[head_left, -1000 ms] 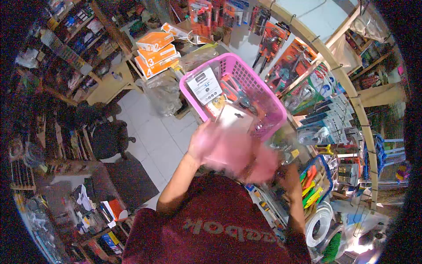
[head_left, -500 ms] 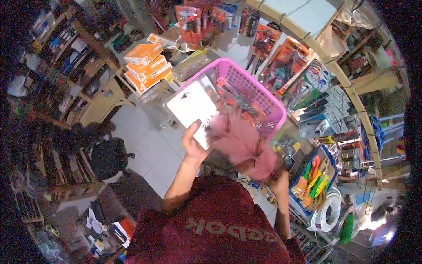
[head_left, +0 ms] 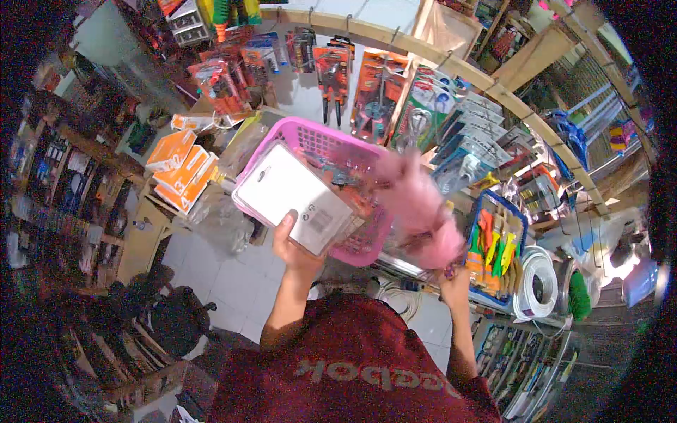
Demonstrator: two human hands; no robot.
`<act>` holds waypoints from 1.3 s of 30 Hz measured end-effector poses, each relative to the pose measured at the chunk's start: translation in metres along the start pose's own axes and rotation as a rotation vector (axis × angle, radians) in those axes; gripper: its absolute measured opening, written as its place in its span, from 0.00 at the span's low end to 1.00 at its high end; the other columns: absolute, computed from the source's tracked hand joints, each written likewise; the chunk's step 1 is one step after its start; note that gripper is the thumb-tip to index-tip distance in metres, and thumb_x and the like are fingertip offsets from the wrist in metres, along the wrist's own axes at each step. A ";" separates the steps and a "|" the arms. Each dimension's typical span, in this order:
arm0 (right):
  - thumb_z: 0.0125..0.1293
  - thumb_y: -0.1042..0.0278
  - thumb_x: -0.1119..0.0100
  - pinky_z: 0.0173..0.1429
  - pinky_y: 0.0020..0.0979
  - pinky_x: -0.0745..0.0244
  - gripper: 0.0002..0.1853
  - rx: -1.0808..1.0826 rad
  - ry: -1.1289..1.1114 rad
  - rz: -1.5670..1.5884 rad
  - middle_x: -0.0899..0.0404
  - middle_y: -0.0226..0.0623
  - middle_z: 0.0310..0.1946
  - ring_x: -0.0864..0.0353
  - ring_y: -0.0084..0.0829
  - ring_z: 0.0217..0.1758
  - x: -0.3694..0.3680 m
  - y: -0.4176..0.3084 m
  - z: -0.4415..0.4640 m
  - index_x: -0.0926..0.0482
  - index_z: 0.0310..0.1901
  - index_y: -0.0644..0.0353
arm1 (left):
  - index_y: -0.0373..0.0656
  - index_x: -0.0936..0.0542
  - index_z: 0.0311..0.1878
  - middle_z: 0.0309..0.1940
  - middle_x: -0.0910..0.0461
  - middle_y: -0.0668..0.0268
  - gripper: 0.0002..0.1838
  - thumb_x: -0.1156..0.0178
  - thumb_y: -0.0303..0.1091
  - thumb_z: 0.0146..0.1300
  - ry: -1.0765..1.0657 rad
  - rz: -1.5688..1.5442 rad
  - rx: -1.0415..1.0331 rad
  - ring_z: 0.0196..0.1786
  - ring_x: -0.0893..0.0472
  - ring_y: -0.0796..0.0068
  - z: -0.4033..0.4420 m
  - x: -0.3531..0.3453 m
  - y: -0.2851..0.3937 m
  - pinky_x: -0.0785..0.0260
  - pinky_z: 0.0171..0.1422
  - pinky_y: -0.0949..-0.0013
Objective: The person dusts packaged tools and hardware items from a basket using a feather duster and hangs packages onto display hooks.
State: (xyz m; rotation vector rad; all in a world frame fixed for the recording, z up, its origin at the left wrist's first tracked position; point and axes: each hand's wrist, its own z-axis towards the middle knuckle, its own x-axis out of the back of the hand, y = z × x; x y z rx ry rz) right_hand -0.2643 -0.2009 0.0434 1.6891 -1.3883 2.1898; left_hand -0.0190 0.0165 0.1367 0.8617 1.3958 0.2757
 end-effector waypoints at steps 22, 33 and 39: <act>0.40 0.80 0.45 0.35 0.35 0.32 0.09 0.244 -0.108 0.100 0.28 0.43 0.27 0.28 0.37 0.31 0.009 0.029 0.030 0.29 0.28 0.66 | 0.35 0.51 0.69 0.65 0.42 0.45 0.44 0.50 0.49 0.53 -0.253 -0.220 -0.119 0.65 0.37 0.48 -0.029 -0.019 -0.006 0.41 0.67 0.54; 0.35 0.72 0.36 0.27 0.36 0.34 0.14 0.747 -0.093 -0.258 0.28 0.44 0.23 0.30 0.44 0.24 0.055 0.022 0.104 0.25 0.28 0.65 | 0.38 0.34 0.61 0.52 0.25 0.56 0.32 0.52 0.54 0.63 -0.013 -0.379 0.131 0.49 0.21 0.62 -0.066 0.023 0.015 0.27 0.51 0.59; 0.38 0.71 0.45 0.39 0.48 0.32 0.05 0.567 -0.245 -0.325 0.25 0.48 0.20 0.26 0.53 0.31 0.067 -0.030 0.129 0.24 0.21 0.61 | 0.36 0.32 0.59 0.51 0.24 0.55 0.30 0.53 0.52 0.65 -0.115 -0.451 0.180 0.50 0.21 0.62 -0.079 0.053 0.019 0.28 0.53 0.59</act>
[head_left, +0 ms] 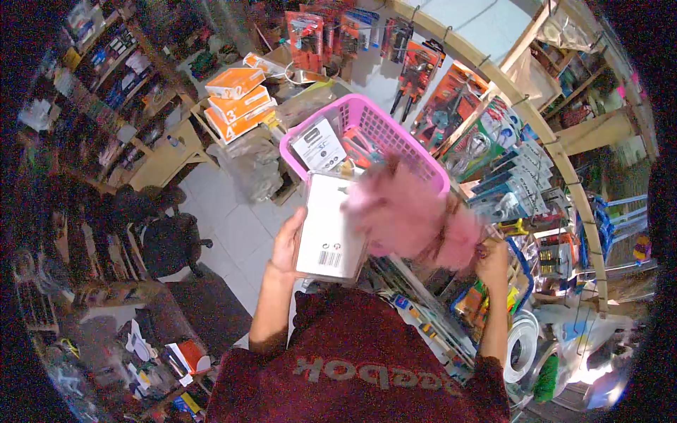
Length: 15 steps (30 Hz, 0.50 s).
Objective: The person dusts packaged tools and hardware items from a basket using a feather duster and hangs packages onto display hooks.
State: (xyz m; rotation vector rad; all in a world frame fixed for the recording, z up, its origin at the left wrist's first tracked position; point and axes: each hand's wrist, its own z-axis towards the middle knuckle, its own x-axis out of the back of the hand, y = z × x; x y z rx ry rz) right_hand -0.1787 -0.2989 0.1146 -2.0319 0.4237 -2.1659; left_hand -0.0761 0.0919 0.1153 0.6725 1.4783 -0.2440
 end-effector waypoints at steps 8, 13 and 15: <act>0.39 0.68 0.41 0.44 0.47 0.32 0.08 -0.016 -0.110 0.045 0.24 0.50 0.24 0.26 0.53 0.34 0.002 -0.022 0.017 0.24 0.22 0.62 | 0.36 0.36 0.63 0.57 0.28 0.56 0.29 0.58 0.50 0.68 -0.216 -0.040 -0.007 0.56 0.25 0.63 -0.005 0.026 0.029 0.33 0.60 0.60; 0.39 0.69 0.40 0.35 0.43 0.32 0.08 0.092 0.136 0.065 0.25 0.48 0.22 0.26 0.48 0.29 -0.003 -0.065 0.015 0.25 0.21 0.63 | 0.37 0.37 0.64 0.57 0.29 0.56 0.31 0.58 0.52 0.68 -0.061 0.267 0.044 0.57 0.26 0.63 -0.006 0.020 0.043 0.34 0.60 0.59; 0.39 0.70 0.40 0.34 0.43 0.32 0.07 -0.088 0.088 0.042 0.25 0.47 0.21 0.26 0.47 0.27 -0.010 -0.074 0.018 0.25 0.21 0.63 | 0.38 0.39 0.65 0.59 0.31 0.56 0.32 0.59 0.54 0.68 0.082 0.473 0.054 0.58 0.28 0.63 -0.003 0.010 0.043 0.35 0.61 0.59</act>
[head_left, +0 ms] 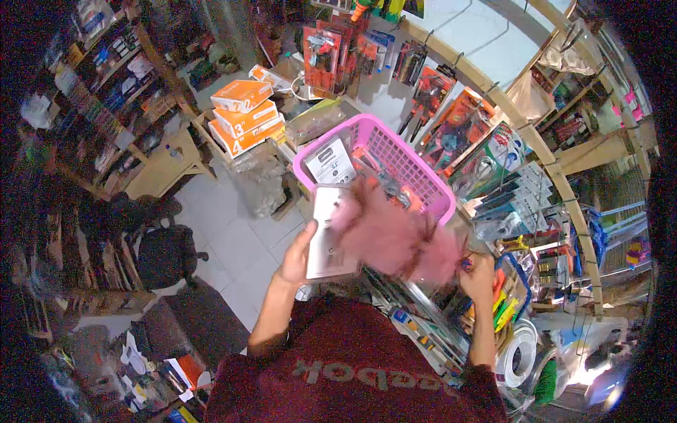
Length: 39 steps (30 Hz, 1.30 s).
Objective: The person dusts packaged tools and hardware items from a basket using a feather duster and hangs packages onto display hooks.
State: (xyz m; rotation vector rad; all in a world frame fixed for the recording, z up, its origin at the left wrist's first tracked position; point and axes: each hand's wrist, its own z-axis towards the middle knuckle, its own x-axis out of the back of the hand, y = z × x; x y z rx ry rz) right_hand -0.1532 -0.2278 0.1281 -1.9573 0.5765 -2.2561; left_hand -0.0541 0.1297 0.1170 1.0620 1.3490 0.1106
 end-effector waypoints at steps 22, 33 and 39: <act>0.45 0.80 0.43 0.28 0.31 0.34 0.08 -0.408 0.377 0.522 0.27 0.43 0.20 0.28 0.31 0.25 -0.148 -0.119 -0.103 0.26 0.30 0.69 | 0.41 0.39 0.63 0.56 0.32 0.60 0.37 0.66 0.64 0.65 -0.074 0.065 0.066 0.57 0.30 0.63 0.060 -0.007 -0.008 0.36 0.62 0.57; 0.44 0.79 0.42 0.28 0.34 0.30 0.04 -0.458 0.312 0.421 0.23 0.45 0.19 0.23 0.35 0.21 -0.153 -0.103 -0.112 0.22 0.24 0.68 | 0.45 0.42 0.66 0.61 0.37 0.63 0.37 0.64 0.64 0.64 -0.216 0.432 -0.157 0.62 0.34 0.63 0.081 0.052 -0.059 0.40 0.65 0.55; 0.42 0.74 0.42 0.32 0.40 0.29 0.08 -0.472 0.148 0.533 0.22 0.50 0.22 0.23 0.46 0.26 -0.118 -0.091 -0.106 0.22 0.27 0.67 | 0.46 0.42 0.67 0.62 0.37 0.61 0.37 0.65 0.65 0.65 -0.219 -0.355 0.061 0.62 0.34 0.61 0.074 -0.032 -0.047 0.40 0.64 0.55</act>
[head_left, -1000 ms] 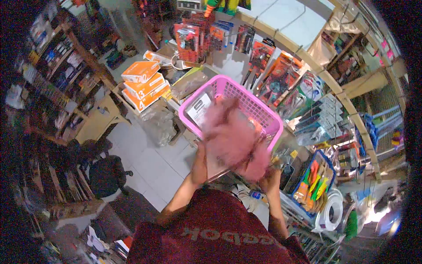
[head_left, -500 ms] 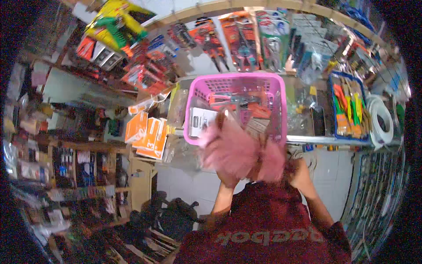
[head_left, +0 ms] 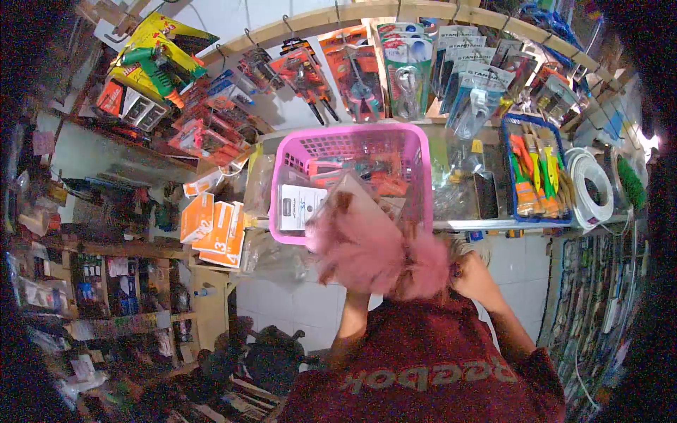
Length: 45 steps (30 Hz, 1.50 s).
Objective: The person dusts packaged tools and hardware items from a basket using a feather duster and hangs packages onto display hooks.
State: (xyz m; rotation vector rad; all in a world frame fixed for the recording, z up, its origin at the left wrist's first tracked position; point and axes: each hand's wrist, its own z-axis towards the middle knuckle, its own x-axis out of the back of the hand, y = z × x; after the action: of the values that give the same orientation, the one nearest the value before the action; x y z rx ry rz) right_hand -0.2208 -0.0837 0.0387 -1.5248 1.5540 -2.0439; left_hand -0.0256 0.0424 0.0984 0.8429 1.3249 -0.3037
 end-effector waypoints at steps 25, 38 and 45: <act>0.36 0.75 0.43 0.27 0.42 0.34 0.07 0.277 -0.241 -0.314 0.30 0.52 0.17 0.29 0.54 0.23 0.165 0.039 0.086 0.26 0.23 0.65 | 0.38 0.40 0.66 0.61 0.35 0.57 0.33 0.66 0.56 0.69 0.297 0.362 0.053 0.63 0.35 0.62 0.001 -0.043 -0.058 0.42 0.66 0.59; 0.35 0.69 0.42 0.36 0.44 0.32 0.12 0.745 -0.493 -0.788 0.23 0.48 0.25 0.26 0.50 0.30 0.180 0.083 0.171 0.21 0.26 0.60 | 0.38 0.37 0.64 0.58 0.30 0.58 0.29 0.63 0.52 0.70 0.409 0.395 -0.134 0.58 0.28 0.67 -0.034 -0.040 -0.064 0.36 0.63 0.62; 0.34 0.68 0.42 0.34 0.43 0.32 0.11 0.756 -0.593 -0.556 0.25 0.50 0.22 0.27 0.52 0.27 0.168 0.022 0.174 0.22 0.25 0.61 | 0.39 0.30 0.57 0.49 0.23 0.58 0.29 0.57 0.55 0.67 0.565 0.152 -0.182 0.46 0.21 0.66 -0.038 -0.058 -0.056 0.27 0.51 0.63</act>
State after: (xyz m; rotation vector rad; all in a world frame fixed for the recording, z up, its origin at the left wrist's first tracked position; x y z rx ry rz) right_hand -0.1741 -0.3097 0.1149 -2.0354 0.1100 -1.7843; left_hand -0.1036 0.0155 0.1320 0.9025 1.7667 0.1910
